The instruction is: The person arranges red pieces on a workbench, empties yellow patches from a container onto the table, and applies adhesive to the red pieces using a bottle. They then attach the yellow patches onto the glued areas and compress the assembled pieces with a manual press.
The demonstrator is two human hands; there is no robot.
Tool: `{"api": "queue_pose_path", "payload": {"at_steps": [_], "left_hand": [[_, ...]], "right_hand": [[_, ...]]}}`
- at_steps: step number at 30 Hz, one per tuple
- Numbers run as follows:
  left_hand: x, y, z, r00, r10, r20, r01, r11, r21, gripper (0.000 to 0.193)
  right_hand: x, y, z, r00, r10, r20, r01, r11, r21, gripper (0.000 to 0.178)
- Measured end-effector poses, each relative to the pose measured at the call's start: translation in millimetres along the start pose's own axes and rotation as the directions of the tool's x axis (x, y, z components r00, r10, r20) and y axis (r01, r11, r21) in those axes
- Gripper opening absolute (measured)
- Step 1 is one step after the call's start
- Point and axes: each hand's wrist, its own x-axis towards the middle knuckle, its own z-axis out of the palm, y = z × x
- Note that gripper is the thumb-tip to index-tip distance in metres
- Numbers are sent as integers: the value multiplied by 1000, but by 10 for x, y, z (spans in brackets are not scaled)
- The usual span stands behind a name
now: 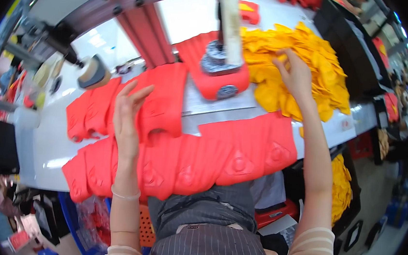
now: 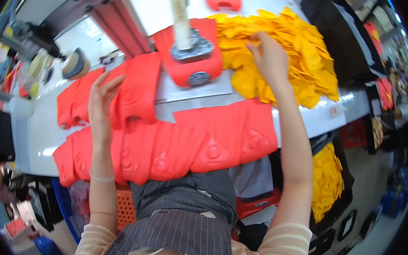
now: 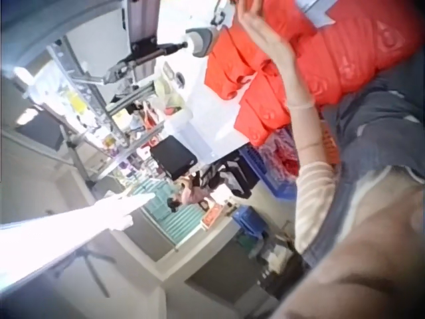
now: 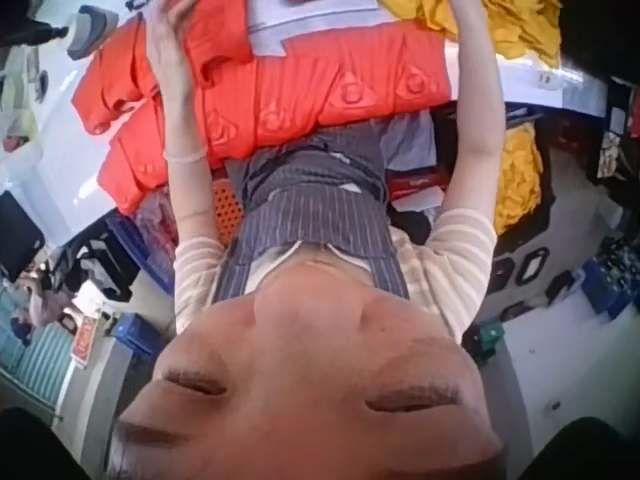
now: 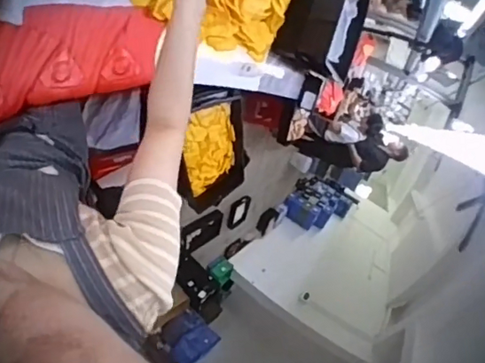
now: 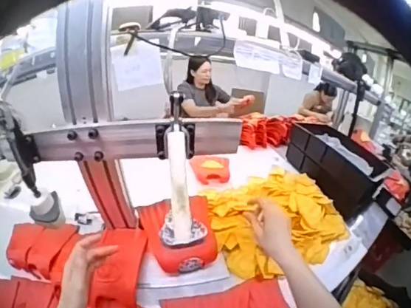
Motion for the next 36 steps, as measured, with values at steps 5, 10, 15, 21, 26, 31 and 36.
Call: {"api": "queue_pose_path", "payload": {"at_steps": [5,10,15,21,26,31,36], "left_hand": [[-310,-202,-1044,872,-6,-490,53,995,81,35],[-289,-742,-2341,733,215,-646,125,890,439,32],[-236,-1317,-3435,620,-140,-772,521,810,271,49],[1,-1178,-3272,518,-696,-497,603,709,-365,39],[-50,-1146,-3416,751,-634,-183,408,664,-627,37],[-407,-722,-3042,852,-488,-187,265,712,-651,39],[-974,-423,-2441,902,-386,-193,95,615,-783,47]], "right_hand": [[-383,-217,303,999,-25,-39,10,935,-355,53],[-363,-99,347,996,-47,-74,18,933,-359,51],[-377,135,308,964,-123,-235,42,945,-324,32],[-574,324,91,940,23,-339,-86,981,-173,29],[-766,241,101,871,144,-470,-78,984,157,37],[-936,142,62,872,450,-192,-225,718,659,38],[-1122,-309,34,881,470,-62,-223,526,820,40]]}}
